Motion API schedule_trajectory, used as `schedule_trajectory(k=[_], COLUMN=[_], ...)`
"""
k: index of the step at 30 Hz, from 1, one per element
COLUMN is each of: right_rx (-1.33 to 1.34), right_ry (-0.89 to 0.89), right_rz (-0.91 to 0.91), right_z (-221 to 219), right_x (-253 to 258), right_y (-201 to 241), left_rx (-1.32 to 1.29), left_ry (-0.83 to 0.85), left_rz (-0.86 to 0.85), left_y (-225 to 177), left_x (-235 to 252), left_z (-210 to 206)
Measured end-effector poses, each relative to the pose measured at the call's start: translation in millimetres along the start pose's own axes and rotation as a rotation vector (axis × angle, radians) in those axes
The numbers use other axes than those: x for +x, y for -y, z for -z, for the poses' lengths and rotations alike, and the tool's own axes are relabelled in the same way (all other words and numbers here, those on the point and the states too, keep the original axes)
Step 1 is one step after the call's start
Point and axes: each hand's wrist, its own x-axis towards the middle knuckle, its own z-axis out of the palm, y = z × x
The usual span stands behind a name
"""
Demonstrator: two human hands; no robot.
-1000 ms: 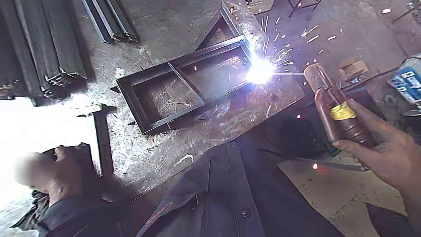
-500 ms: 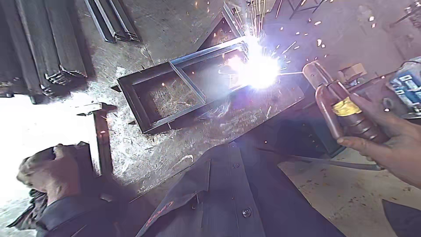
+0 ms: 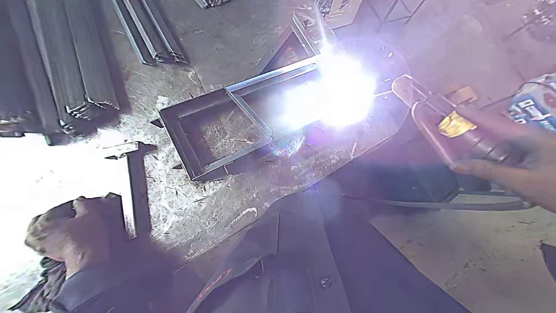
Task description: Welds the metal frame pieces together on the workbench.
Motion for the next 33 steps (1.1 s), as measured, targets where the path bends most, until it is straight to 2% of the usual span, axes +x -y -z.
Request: schedule_trajectory(k=[4,11,16,20,23,26,31,33], right_rx=[-0.060,-0.089,-0.052,-0.072,-0.064,-0.085,-0.114,-0.142], right_ry=[0.004,0.033,0.271,0.476,0.451,0.432,0.499,0.472], right_rz=[-0.032,0.081,0.014,0.128,0.026,-0.025,0.048,0.066], right_z=[9.9,28.0,54.7,69.1,89.3,91.4,90.0,90.2], right_x=[2.9,31.3,41.1,68.4,70.9,67.0,74.9,80.1], right_y=[15.3,-9.3,34.6,29.2,35.6,57.1,77.8,78.2], left_rx=[0.027,0.006,-0.013,-0.005,-0.008,-0.008,-0.024,-0.016], left_ry=[-0.027,-0.006,-0.044,-0.025,-0.024,-0.019,-0.016,-0.021], left_rz=[-0.046,-0.053,-0.071,-0.093,-0.082,-0.077,-0.066,-0.064], left_y=[15.4,-7.6,2.0,1.8,0.2,0.0,-1.1,0.1], left_x=[9.9,-7.1,-0.9,-2.2,-3.8,-3.3,-2.1,-1.5], left_z=[-12.2,4.9,-3.8,0.3,2.8,3.1,1.6,0.1])
